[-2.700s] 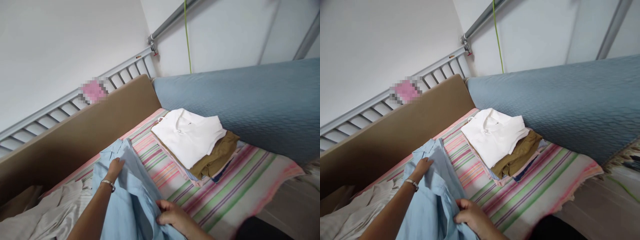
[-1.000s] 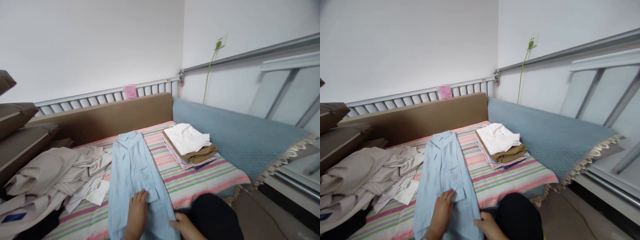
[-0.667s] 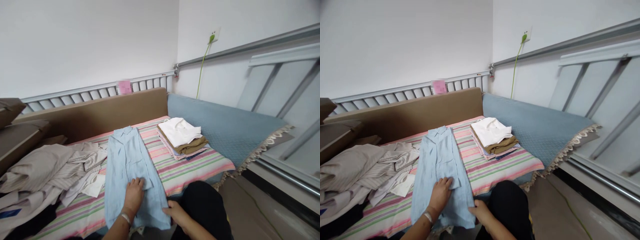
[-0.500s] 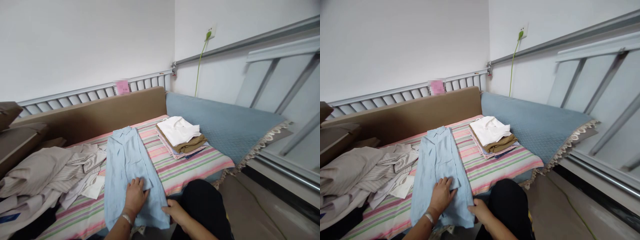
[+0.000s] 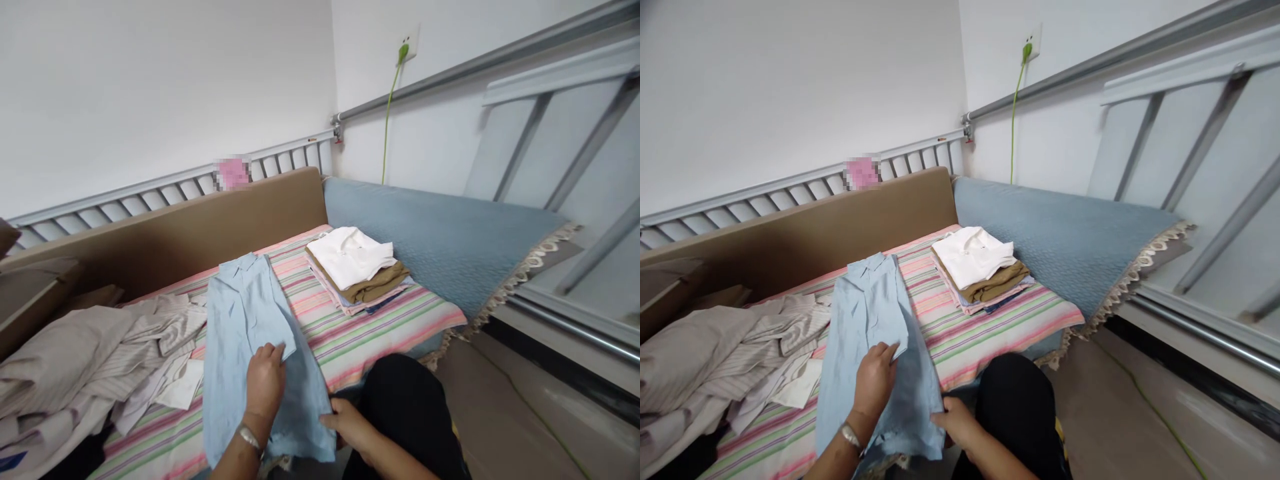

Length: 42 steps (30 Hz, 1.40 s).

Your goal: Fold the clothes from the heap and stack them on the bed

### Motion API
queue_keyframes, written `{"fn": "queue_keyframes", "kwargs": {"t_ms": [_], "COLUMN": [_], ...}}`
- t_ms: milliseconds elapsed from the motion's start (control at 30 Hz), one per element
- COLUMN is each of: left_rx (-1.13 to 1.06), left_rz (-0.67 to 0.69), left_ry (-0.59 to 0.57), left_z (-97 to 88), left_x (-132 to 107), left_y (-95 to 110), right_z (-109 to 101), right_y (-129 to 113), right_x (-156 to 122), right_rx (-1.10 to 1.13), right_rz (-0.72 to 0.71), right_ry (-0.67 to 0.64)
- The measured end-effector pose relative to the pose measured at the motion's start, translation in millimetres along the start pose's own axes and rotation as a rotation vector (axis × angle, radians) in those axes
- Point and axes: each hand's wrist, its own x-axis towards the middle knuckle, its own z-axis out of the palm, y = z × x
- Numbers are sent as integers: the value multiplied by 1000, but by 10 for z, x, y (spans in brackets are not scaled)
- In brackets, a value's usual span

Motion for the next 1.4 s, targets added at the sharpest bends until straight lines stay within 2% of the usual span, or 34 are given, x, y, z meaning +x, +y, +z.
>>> {"fn": "queue_keyframes", "kwargs": {"t_ms": [133, 333, 400, 500, 567, 733, 867, 967, 1067, 1133, 1200, 1267, 1300, 1400], "left_rx": [-17, -9, 18, 55, 53, 30, 46, 16, -75, -174, -318, -500, -594, -834], "left_rz": [43, 67, 72, 80, 76, 93, 141, 113, 107, 120, 108, -16, -149, -728], "left_ry": [-4, 95, 51, -107, -168, -123, -242, -272, -252, -218, -166, -55, 31, 276], "left_z": [70, 82, 122, 199, 197, 65, 184, 289, 279, 252, 253, 293, 322, 413], "left_x": [-60, -74, -83, -112, -118, -72, -118, -210, -359, -541, -820, -1181, -1373, -1864], "left_y": [90, 42, 39, 48, 63, 133, 132, 104, 75, 20, -104, -315, -451, -903], "right_z": [9, 7, 18, 27, 24, 17, 16, -5, -50, -86, -117, -134, -135, -107], "right_y": [-15, -19, -25, -33, -34, -23, 4, 38, 77, 105, 132, 147, 147, 110], "right_x": [0, -6, -5, -6, -12, -14, 13, 39, 50, 43, 17, -33, -67, -192], "right_rx": [-2, 14, 18, 19, 24, 33, 61, 60, 59, 65, 76, 91, 102, 151], "right_rz": [23, 19, 34, 25, 7, 6, -18, -41, -74, -100, -103, -80, -65, -25], "right_ry": [-5, -23, -22, -26, -30, -15, -44, -44, -53, -76, -92, -103, -116, -169]}}
